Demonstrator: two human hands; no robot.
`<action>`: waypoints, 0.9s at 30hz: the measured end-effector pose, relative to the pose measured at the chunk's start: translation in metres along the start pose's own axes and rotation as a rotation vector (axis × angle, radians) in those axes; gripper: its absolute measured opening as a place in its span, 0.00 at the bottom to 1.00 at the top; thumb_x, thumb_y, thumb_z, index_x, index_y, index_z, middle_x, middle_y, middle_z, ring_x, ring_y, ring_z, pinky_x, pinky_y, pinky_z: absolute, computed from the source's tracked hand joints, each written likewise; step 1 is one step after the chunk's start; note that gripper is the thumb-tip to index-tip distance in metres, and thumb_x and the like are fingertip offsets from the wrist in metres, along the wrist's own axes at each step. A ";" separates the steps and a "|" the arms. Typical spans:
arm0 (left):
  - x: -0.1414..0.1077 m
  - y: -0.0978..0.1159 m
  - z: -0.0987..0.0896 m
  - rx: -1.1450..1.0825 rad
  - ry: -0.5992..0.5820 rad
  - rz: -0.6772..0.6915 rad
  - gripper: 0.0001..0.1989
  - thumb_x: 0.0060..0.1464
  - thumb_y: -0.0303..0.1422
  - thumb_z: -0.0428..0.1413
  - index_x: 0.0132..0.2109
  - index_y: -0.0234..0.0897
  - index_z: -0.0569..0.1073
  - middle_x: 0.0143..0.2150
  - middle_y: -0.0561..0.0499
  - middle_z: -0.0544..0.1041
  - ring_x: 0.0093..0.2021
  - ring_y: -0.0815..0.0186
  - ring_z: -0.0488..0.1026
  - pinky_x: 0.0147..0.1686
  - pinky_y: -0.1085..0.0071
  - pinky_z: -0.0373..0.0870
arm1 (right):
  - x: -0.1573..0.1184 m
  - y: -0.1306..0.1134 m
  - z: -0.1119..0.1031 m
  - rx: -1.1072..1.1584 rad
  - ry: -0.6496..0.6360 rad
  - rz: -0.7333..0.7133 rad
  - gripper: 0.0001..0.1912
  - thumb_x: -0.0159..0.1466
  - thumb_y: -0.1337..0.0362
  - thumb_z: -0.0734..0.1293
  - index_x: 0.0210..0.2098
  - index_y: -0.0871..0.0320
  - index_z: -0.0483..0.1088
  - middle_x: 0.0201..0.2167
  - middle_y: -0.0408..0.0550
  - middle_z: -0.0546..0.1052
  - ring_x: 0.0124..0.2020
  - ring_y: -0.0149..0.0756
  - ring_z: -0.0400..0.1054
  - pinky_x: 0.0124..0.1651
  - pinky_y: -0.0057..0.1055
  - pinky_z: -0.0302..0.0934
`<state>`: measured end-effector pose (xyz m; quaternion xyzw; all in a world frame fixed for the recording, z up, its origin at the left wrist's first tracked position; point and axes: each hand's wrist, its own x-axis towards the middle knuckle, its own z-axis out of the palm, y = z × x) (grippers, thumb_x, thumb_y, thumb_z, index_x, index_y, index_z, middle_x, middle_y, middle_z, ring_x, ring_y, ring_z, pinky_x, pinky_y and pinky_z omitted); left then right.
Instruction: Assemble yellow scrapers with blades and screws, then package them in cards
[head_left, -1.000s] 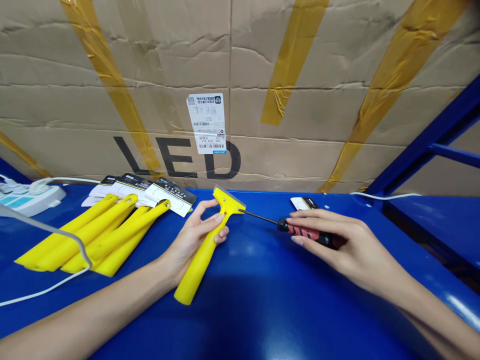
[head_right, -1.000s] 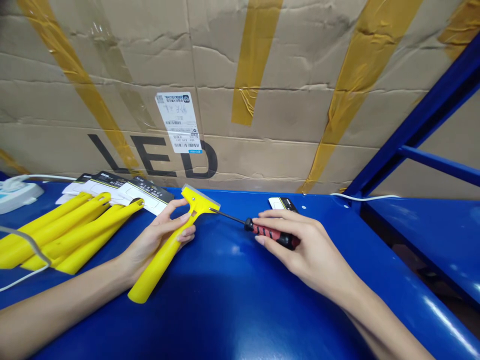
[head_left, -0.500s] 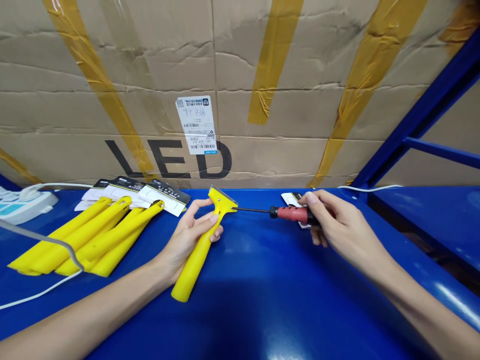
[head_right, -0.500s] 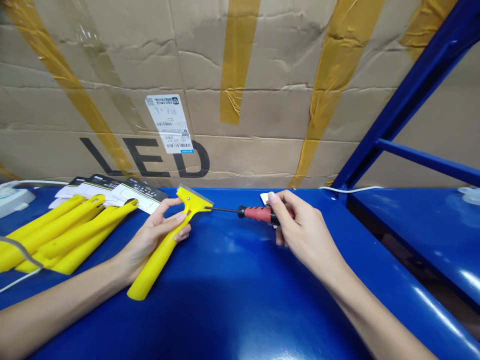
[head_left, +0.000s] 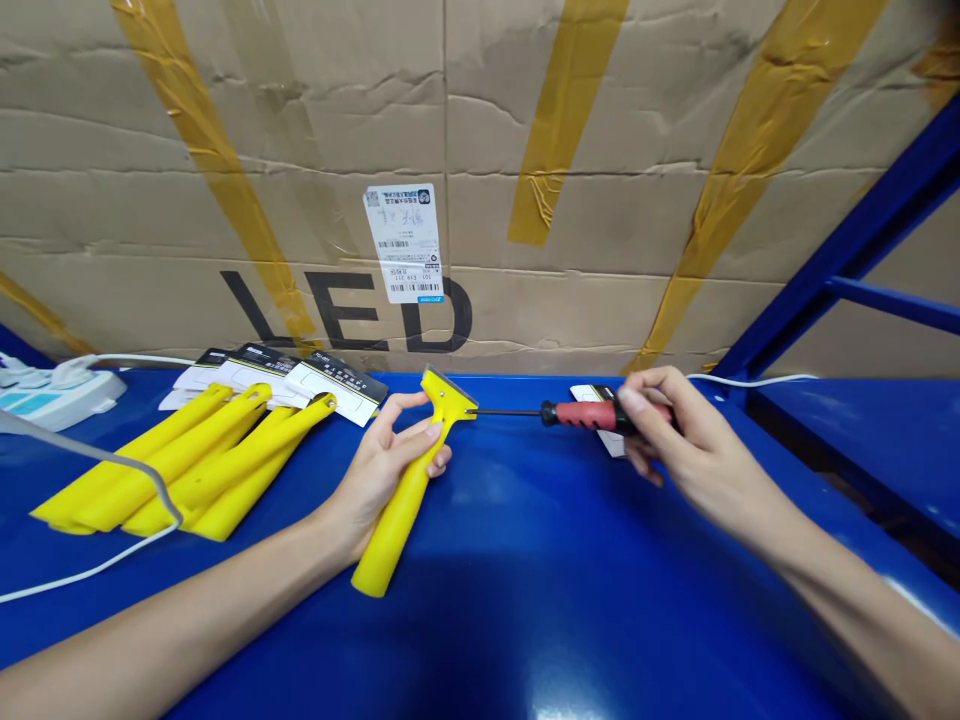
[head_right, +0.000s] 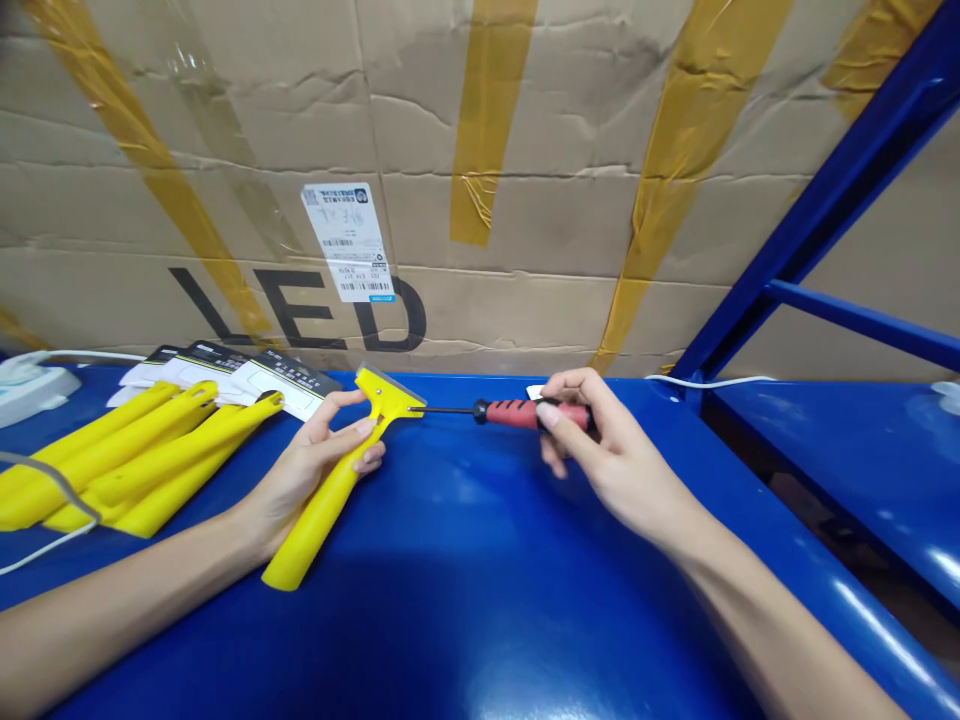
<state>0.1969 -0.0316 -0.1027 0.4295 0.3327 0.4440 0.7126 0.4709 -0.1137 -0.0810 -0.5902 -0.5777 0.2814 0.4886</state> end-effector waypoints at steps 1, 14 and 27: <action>-0.001 -0.001 0.000 0.005 -0.021 0.004 0.23 0.52 0.30 0.67 0.50 0.41 0.66 0.31 0.54 0.76 0.26 0.73 0.69 0.28 0.77 0.65 | 0.000 0.001 0.000 -0.035 0.058 0.030 0.19 0.67 0.42 0.64 0.42 0.51 0.63 0.24 0.38 0.69 0.18 0.29 0.62 0.22 0.29 0.59; -0.007 0.000 0.005 -0.005 0.042 0.038 0.25 0.49 0.33 0.69 0.48 0.41 0.63 0.29 0.57 0.75 0.24 0.73 0.68 0.28 0.75 0.62 | 0.001 0.010 0.009 0.162 0.063 0.115 0.18 0.66 0.44 0.66 0.45 0.48 0.64 0.39 0.46 0.75 0.31 0.37 0.73 0.27 0.32 0.69; -0.006 -0.001 0.002 0.026 0.076 0.069 0.23 0.52 0.30 0.65 0.50 0.41 0.63 0.31 0.54 0.77 0.24 0.72 0.69 0.28 0.74 0.65 | 0.007 0.010 0.023 0.133 0.065 0.087 0.19 0.64 0.45 0.69 0.46 0.48 0.64 0.24 0.38 0.70 0.19 0.30 0.63 0.20 0.28 0.59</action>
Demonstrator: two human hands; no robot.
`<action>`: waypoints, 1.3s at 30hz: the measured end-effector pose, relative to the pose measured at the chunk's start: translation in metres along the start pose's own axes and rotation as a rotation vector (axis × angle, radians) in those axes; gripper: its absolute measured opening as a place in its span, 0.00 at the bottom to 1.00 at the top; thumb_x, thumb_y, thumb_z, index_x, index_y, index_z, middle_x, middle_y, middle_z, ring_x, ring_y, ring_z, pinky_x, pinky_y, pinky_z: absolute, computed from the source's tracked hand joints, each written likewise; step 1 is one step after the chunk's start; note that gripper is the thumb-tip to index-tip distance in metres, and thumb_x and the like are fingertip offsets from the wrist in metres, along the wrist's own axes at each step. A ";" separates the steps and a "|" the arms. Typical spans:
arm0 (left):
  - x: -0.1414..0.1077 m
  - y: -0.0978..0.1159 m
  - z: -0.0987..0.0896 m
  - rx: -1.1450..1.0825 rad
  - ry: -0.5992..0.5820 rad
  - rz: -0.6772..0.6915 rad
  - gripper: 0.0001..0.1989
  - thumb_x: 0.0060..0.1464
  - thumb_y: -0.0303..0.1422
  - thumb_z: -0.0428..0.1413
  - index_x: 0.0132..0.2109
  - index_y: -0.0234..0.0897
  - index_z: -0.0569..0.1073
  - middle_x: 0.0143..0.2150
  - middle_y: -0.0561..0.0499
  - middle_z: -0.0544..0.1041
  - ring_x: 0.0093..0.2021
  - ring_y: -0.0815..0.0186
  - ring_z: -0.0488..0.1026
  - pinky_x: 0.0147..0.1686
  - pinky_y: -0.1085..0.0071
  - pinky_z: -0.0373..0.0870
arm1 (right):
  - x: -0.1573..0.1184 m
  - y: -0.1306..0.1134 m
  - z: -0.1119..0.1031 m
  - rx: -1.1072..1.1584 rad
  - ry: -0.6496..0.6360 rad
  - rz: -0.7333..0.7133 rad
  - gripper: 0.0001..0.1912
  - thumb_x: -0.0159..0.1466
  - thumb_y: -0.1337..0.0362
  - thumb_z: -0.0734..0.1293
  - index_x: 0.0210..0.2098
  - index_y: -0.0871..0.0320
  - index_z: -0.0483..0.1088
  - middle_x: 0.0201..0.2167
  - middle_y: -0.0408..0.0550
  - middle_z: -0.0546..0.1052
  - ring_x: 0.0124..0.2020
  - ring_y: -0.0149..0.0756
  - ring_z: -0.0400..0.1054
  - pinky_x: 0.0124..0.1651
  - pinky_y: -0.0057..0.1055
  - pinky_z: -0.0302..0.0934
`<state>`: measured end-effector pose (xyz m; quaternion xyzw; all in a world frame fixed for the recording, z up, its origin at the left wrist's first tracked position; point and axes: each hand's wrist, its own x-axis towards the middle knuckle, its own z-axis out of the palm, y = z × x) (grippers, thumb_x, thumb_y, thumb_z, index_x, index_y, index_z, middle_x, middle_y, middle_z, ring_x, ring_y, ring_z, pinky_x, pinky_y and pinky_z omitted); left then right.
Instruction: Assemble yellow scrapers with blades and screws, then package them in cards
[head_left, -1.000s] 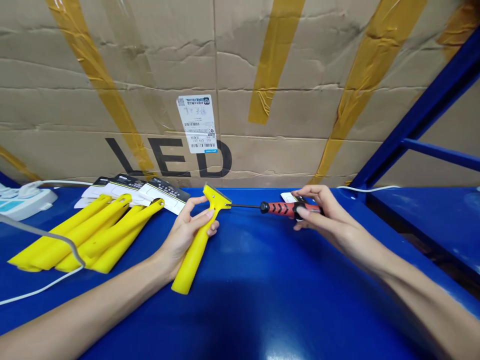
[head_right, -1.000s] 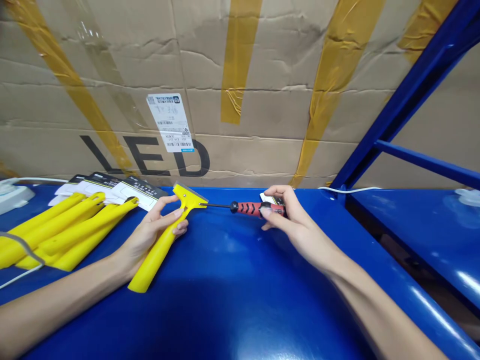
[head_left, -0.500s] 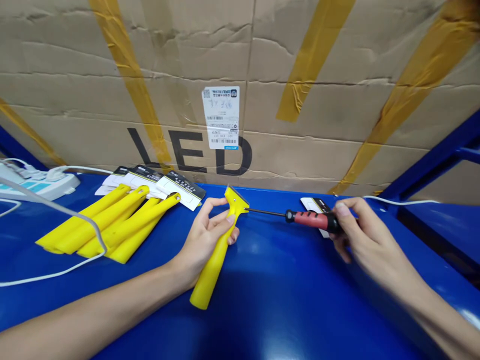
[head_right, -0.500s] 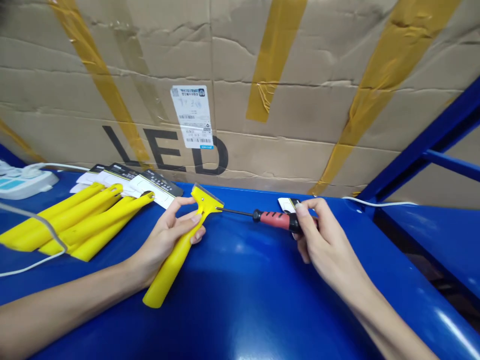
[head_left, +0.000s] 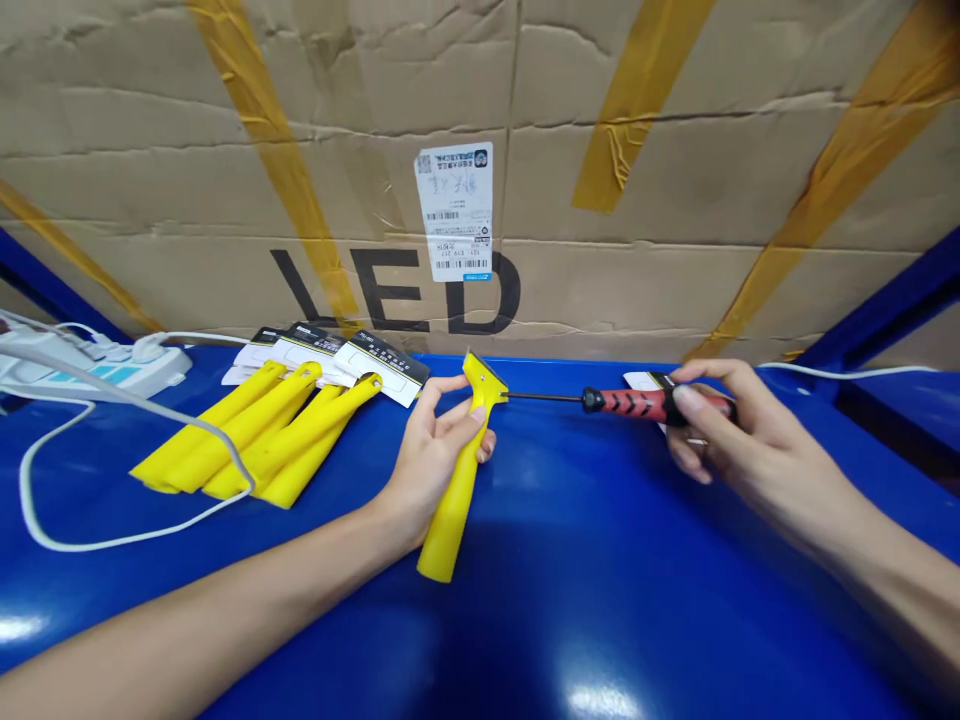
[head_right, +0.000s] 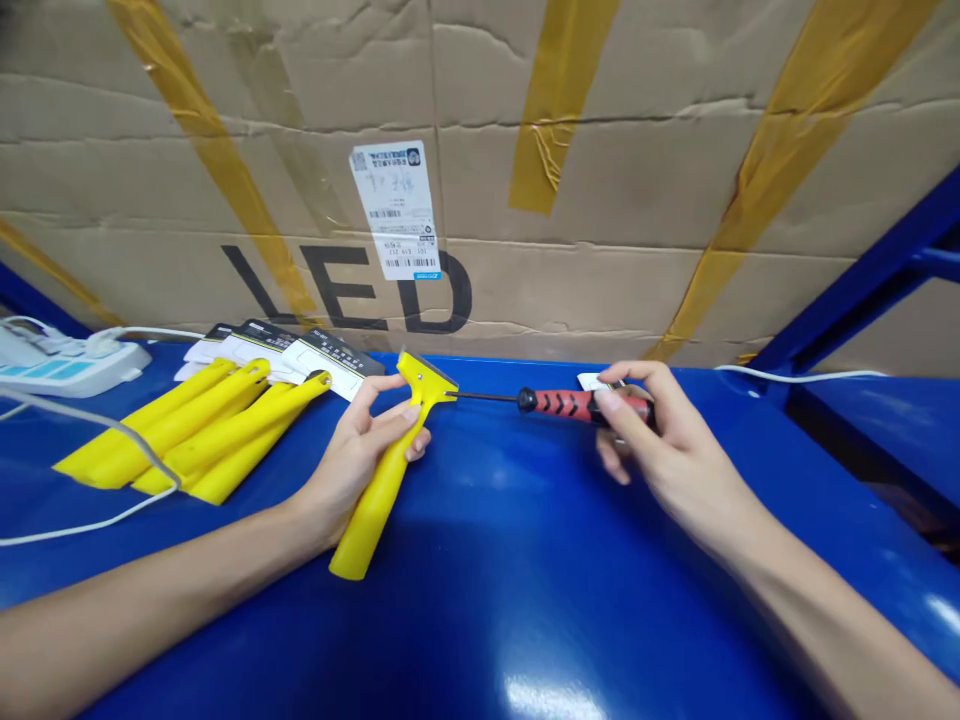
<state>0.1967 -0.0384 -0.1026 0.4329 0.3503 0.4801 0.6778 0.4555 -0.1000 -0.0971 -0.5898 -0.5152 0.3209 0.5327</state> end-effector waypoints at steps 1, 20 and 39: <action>0.000 0.000 0.000 0.006 -0.007 -0.005 0.23 0.51 0.30 0.65 0.51 0.41 0.64 0.32 0.54 0.77 0.24 0.72 0.69 0.28 0.74 0.65 | 0.001 -0.001 0.001 -0.041 0.065 0.004 0.18 0.65 0.44 0.67 0.42 0.49 0.63 0.22 0.37 0.68 0.16 0.28 0.59 0.17 0.27 0.54; 0.003 0.004 0.002 0.024 0.042 0.007 0.27 0.47 0.31 0.69 0.50 0.42 0.64 0.30 0.56 0.76 0.24 0.73 0.69 0.28 0.76 0.64 | 0.006 0.003 0.000 -0.169 0.001 -0.018 0.23 0.68 0.40 0.61 0.45 0.53 0.68 0.27 0.41 0.70 0.22 0.30 0.64 0.25 0.29 0.63; 0.001 0.004 0.003 0.007 0.058 0.006 0.27 0.46 0.30 0.69 0.50 0.41 0.65 0.30 0.56 0.76 0.24 0.73 0.69 0.27 0.77 0.64 | -0.001 -0.001 0.000 -0.034 -0.060 -0.016 0.21 0.67 0.41 0.64 0.46 0.52 0.65 0.35 0.44 0.74 0.28 0.32 0.70 0.29 0.30 0.67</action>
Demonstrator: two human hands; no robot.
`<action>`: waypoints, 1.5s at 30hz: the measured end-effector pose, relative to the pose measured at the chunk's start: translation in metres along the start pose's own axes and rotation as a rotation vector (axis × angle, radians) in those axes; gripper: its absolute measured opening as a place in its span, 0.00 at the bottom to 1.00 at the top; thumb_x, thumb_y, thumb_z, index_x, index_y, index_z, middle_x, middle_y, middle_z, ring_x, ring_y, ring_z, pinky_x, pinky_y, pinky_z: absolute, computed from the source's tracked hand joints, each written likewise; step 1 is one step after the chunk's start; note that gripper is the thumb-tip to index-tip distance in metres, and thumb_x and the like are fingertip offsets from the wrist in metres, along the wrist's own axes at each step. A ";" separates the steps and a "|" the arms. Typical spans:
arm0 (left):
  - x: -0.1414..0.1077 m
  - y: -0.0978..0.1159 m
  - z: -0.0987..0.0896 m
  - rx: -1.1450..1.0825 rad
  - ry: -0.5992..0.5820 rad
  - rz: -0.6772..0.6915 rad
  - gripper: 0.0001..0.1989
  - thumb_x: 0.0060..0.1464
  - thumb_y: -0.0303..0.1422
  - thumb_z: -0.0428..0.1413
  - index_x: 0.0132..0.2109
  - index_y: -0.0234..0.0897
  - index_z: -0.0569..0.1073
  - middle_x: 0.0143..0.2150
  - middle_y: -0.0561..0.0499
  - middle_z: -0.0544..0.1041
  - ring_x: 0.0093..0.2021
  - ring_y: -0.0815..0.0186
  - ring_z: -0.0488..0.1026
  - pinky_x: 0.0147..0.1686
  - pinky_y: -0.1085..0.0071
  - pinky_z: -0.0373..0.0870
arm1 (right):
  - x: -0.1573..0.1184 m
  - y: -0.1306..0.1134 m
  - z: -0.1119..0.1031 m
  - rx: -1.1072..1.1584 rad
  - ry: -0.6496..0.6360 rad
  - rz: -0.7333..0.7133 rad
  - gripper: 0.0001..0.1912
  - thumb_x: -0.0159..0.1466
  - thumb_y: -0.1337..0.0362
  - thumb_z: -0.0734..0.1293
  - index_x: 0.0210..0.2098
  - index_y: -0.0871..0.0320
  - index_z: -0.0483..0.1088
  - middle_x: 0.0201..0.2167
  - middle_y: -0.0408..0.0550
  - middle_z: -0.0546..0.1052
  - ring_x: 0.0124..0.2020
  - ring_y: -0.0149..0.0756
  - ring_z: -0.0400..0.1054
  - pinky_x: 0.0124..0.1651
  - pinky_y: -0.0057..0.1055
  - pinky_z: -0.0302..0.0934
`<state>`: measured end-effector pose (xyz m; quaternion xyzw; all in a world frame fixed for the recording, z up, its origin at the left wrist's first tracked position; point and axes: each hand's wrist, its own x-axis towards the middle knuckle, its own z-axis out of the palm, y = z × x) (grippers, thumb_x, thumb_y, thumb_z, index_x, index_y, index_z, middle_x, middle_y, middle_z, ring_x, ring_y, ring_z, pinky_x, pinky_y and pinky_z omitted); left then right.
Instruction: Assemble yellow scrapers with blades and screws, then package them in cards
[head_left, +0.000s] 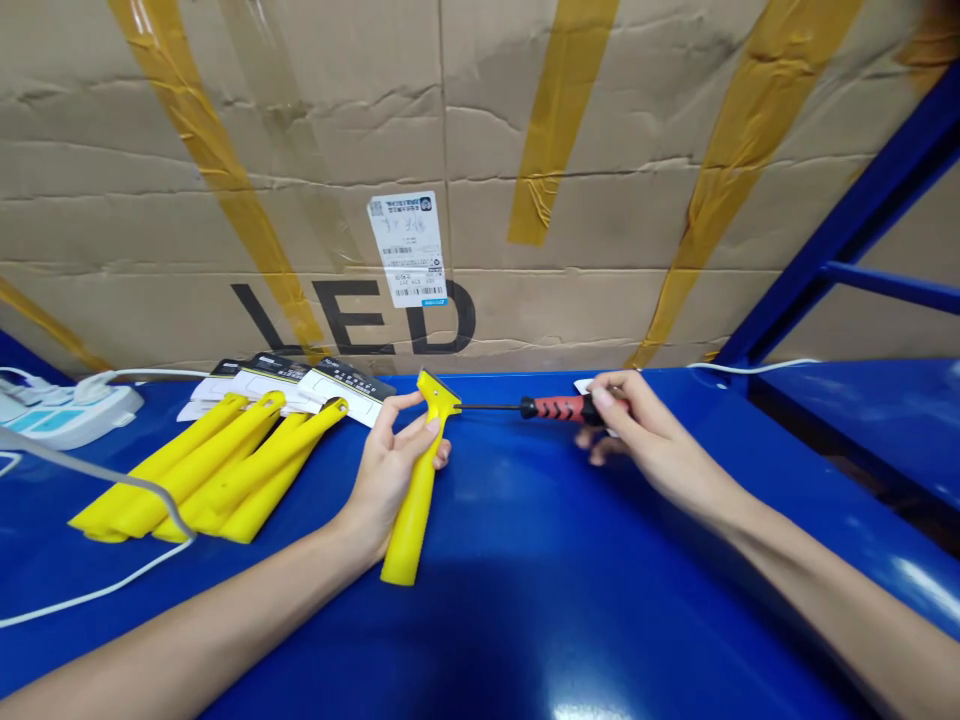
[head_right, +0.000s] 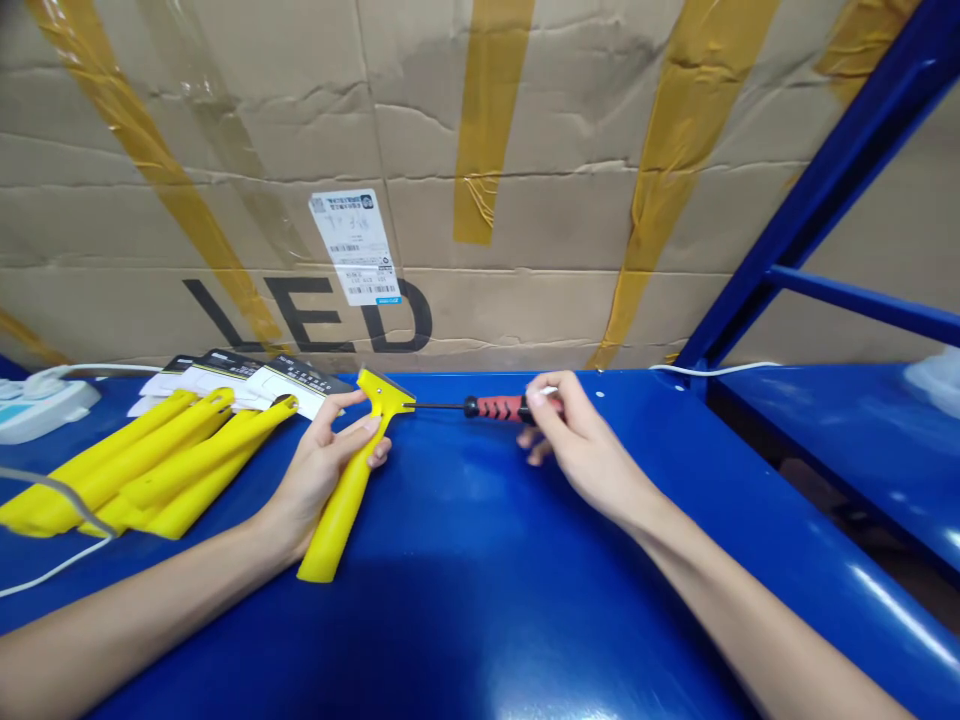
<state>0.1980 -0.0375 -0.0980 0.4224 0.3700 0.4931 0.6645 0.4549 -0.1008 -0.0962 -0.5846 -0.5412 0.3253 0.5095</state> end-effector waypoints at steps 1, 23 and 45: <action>0.000 0.000 0.000 -0.005 0.013 -0.003 0.28 0.46 0.29 0.68 0.50 0.41 0.64 0.31 0.56 0.76 0.23 0.73 0.69 0.27 0.77 0.64 | 0.000 0.001 0.000 0.055 -0.061 -0.015 0.22 0.66 0.43 0.66 0.50 0.50 0.64 0.39 0.46 0.75 0.34 0.34 0.72 0.35 0.32 0.70; 0.002 -0.005 -0.004 0.017 -0.091 0.014 0.24 0.50 0.31 0.67 0.50 0.41 0.65 0.28 0.55 0.76 0.24 0.72 0.69 0.26 0.77 0.63 | 0.003 0.000 -0.003 0.003 0.044 0.025 0.21 0.67 0.41 0.64 0.41 0.52 0.63 0.22 0.37 0.68 0.17 0.28 0.61 0.21 0.28 0.58; 0.003 -0.004 -0.004 0.027 -0.062 -0.010 0.22 0.51 0.31 0.66 0.49 0.42 0.64 0.27 0.56 0.76 0.22 0.73 0.68 0.26 0.77 0.62 | -0.001 -0.007 -0.008 -0.095 -0.055 -0.012 0.23 0.66 0.41 0.65 0.48 0.52 0.68 0.36 0.47 0.76 0.29 0.34 0.71 0.31 0.31 0.68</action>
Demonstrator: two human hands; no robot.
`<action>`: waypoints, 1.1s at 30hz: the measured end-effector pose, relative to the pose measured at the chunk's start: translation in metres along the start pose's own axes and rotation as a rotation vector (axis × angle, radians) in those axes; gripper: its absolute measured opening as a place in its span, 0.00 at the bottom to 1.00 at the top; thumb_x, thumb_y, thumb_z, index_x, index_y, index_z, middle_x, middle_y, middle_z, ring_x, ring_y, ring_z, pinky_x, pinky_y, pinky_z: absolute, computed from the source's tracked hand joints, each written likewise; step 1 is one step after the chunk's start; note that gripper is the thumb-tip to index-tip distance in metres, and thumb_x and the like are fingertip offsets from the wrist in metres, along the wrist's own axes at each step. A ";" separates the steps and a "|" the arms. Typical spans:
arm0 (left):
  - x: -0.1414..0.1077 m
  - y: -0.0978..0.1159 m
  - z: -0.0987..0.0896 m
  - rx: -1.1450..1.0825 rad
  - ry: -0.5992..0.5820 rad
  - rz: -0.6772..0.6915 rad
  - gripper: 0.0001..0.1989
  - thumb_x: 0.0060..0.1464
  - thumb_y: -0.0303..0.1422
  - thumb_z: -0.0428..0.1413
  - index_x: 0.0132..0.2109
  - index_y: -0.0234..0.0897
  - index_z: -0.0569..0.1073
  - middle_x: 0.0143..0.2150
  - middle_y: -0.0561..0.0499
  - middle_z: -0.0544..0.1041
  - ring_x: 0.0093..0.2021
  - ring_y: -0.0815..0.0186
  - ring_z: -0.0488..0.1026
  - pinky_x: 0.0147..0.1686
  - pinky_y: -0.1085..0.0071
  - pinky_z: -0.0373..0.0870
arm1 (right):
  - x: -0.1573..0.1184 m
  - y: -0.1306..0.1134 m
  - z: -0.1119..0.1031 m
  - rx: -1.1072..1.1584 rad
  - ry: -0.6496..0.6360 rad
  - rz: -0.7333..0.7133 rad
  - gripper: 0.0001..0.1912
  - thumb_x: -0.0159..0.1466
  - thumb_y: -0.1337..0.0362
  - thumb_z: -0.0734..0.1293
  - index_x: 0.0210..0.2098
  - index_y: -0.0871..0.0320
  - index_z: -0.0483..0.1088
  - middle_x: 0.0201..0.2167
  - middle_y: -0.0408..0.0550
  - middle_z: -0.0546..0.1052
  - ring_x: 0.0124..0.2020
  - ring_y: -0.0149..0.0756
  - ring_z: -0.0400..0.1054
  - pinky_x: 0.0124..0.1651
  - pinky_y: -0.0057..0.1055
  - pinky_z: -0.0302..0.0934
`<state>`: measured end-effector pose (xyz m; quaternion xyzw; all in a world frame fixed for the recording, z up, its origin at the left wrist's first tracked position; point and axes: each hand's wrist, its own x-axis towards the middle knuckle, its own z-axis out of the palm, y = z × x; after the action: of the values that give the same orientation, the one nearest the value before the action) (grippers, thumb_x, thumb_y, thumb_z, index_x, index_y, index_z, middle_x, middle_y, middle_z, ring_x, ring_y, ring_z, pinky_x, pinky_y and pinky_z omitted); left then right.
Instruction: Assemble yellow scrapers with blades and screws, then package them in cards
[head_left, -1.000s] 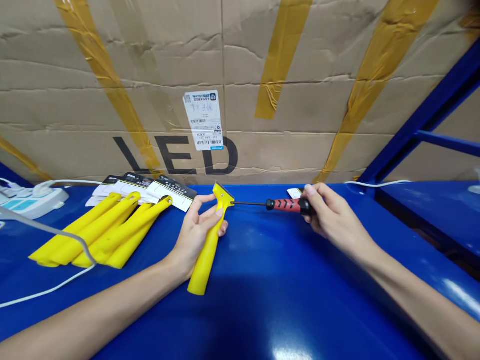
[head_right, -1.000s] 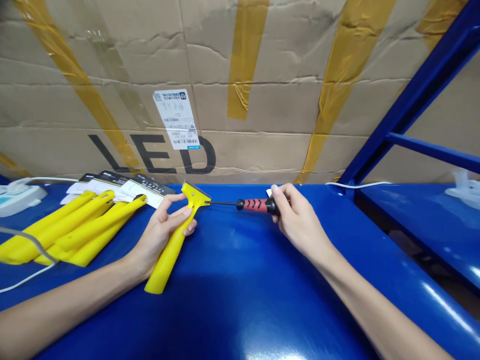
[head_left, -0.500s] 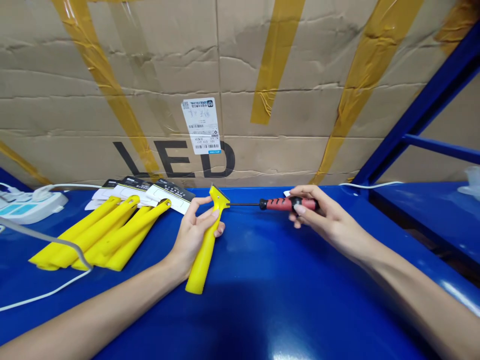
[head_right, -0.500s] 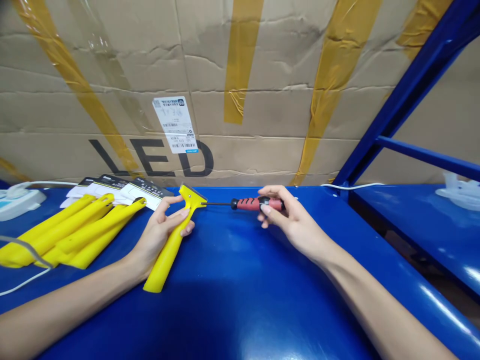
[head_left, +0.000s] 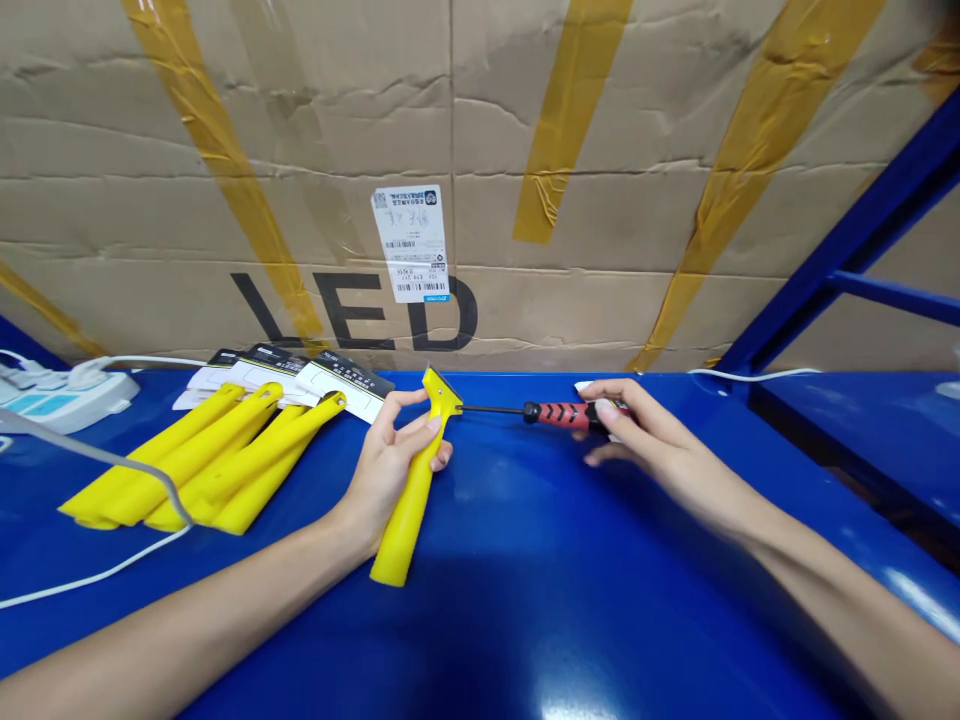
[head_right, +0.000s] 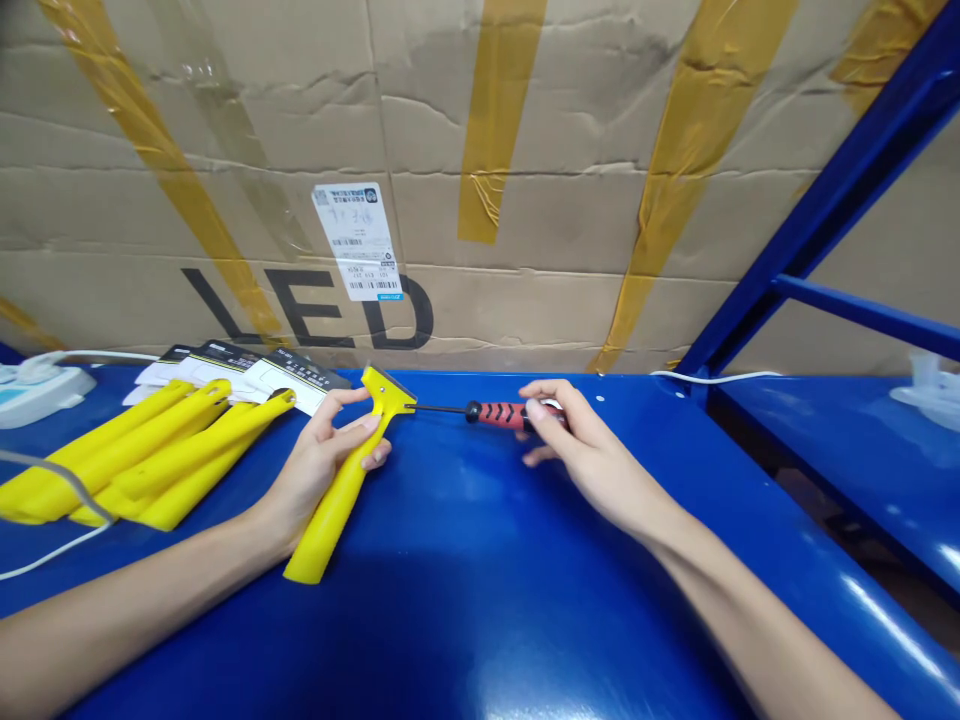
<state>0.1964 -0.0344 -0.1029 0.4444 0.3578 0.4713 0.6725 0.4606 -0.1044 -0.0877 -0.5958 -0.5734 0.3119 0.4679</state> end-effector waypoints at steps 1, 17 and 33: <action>0.000 0.000 0.000 -0.002 -0.001 -0.001 0.22 0.51 0.31 0.66 0.49 0.42 0.64 0.27 0.56 0.76 0.22 0.73 0.68 0.26 0.77 0.62 | 0.000 0.000 -0.001 0.050 -0.033 -0.032 0.24 0.64 0.43 0.68 0.51 0.51 0.67 0.40 0.48 0.77 0.33 0.36 0.73 0.35 0.33 0.70; -0.001 0.000 -0.001 0.017 -0.069 -0.005 0.19 0.54 0.31 0.64 0.47 0.41 0.64 0.29 0.56 0.77 0.22 0.72 0.70 0.25 0.77 0.62 | 0.000 -0.001 -0.001 -0.019 0.059 0.037 0.23 0.66 0.41 0.64 0.42 0.54 0.67 0.26 0.41 0.70 0.19 0.28 0.62 0.20 0.27 0.58; 0.000 -0.002 0.000 0.002 -0.098 -0.038 0.21 0.55 0.33 0.64 0.51 0.41 0.63 0.22 0.56 0.74 0.23 0.70 0.69 0.26 0.76 0.62 | -0.002 -0.007 -0.004 0.105 0.270 -0.011 0.18 0.58 0.49 0.76 0.39 0.55 0.74 0.24 0.44 0.75 0.25 0.34 0.68 0.29 0.33 0.66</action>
<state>0.1968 -0.0346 -0.1054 0.4608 0.3335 0.4358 0.6975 0.4614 -0.1082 -0.0806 -0.6039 -0.4912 0.2561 0.5731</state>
